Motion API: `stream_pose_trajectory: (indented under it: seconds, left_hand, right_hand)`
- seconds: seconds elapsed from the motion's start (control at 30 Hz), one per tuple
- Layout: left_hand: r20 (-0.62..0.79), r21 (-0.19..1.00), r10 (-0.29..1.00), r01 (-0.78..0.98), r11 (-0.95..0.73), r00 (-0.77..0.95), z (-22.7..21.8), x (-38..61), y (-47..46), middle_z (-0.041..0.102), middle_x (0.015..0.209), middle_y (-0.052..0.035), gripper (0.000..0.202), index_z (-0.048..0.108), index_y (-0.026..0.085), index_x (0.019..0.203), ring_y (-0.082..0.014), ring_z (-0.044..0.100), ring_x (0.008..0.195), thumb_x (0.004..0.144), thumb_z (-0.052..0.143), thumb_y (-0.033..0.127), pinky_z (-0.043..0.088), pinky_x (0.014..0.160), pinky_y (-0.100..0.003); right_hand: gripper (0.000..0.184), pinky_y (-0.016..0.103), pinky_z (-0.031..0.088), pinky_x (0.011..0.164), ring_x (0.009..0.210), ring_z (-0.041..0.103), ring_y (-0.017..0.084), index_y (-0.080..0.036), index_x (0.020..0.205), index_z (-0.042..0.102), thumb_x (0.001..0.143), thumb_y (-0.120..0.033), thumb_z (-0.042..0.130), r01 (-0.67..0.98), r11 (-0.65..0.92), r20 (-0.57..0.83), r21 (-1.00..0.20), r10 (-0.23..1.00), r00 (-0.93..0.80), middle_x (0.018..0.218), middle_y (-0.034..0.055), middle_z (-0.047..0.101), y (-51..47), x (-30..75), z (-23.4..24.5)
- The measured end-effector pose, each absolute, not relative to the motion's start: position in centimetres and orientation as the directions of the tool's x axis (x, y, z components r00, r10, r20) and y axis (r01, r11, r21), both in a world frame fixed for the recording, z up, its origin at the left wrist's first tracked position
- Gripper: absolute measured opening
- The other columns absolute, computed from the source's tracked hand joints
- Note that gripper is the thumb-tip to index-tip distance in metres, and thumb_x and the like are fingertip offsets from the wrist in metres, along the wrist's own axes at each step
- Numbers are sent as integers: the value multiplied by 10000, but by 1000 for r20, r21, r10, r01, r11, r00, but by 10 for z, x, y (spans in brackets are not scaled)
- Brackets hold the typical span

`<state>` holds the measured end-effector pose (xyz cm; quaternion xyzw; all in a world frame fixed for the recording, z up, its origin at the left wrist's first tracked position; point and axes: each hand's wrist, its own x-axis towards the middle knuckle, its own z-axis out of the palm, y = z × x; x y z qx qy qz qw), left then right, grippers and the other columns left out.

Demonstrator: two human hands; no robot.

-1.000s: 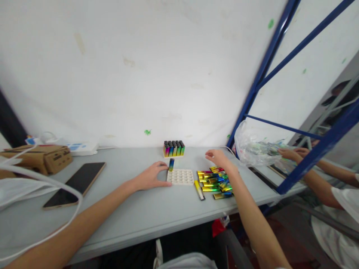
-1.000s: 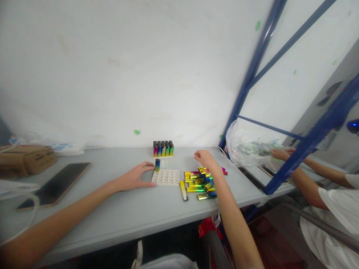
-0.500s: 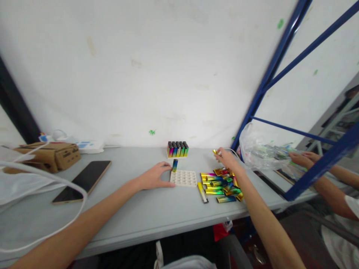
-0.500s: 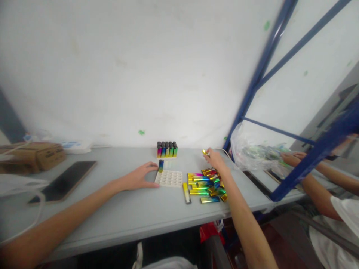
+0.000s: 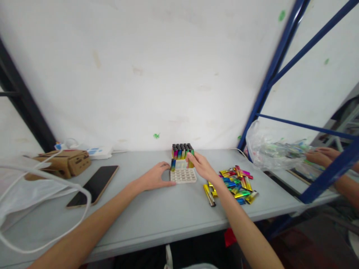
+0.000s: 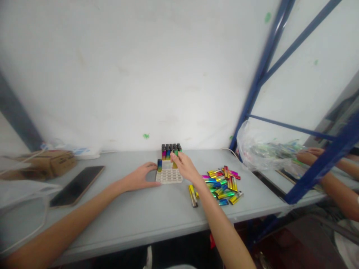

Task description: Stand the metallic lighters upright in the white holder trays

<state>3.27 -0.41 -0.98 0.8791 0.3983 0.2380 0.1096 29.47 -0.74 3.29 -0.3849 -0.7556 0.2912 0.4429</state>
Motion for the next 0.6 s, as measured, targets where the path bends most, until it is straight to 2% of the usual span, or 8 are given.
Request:
stream_pose_trajectory:
  seconds: [0.13, 0.27, 0.4, 0.5, 0.6]
  left_hand:
    - [326, 361, 746, 654, -665, 580, -9, 28, -1, 692, 1305, -129, 676, 711, 209, 1263, -343, 669, 1228, 836, 752, 732, 508, 1131, -457]
    - [313, 362, 748, 655, -664, 586, -9, 28, -1, 680, 1304, -136, 683, 697, 195, 1275, -339, 666, 1228, 846, 746, 725, 501, 1139, -445]
    - [317, 374, 743, 641, -670, 590, -15, 30, 0, 654, 1328, -150, 727, 671, 180, 1293, -342, 640, 1265, 834, 751, 738, 479, 1170, -455]
    - [343, 375, 730, 626, -683, 591, -21, 32, 2, 642, 1341, -149, 730, 666, 188, 1282, -344, 622, 1282, 818, 761, 744, 466, 1184, -462]
    - [352, 388, 731, 619, -683, 585, -23, 33, 3, 650, 1329, -127, 710, 663, 210, 1279, -340, 625, 1266, 816, 765, 739, 475, 1168, -456]
  right_hand:
    - [526, 285, 476, 640, 611, 576, 161, -240, 861, 517, 1035, -722, 399, 310, 466, 345, -829, 862, -372, 694, -16, 607, -9, 294, 20]
    - [491, 268, 412, 592, 605, 505, 157, -247, 858, 496, 1035, -696, 406, 389, 463, 378, -797, 883, -277, 674, -30, 553, -10, 287, 13]
    - [555, 270, 348, 619, 662, 500, 162, -223, 728, 514, 1040, -664, 388, 548, 469, 421, -693, 880, -220, 666, -4, 548, -16, 279, 19]
    - [576, 286, 290, 608, 628, 468, 155, -210, 624, 524, 1021, -624, 465, 696, 411, 425, -589, 890, -166, 598, 5, 516, -21, 276, 24]
    - [562, 297, 255, 585, 587, 430, 144, -205, 548, 515, 991, -549, 550, 766, 347, 424, -542, 899, -107, 539, 6, 472, -24, 274, 27]
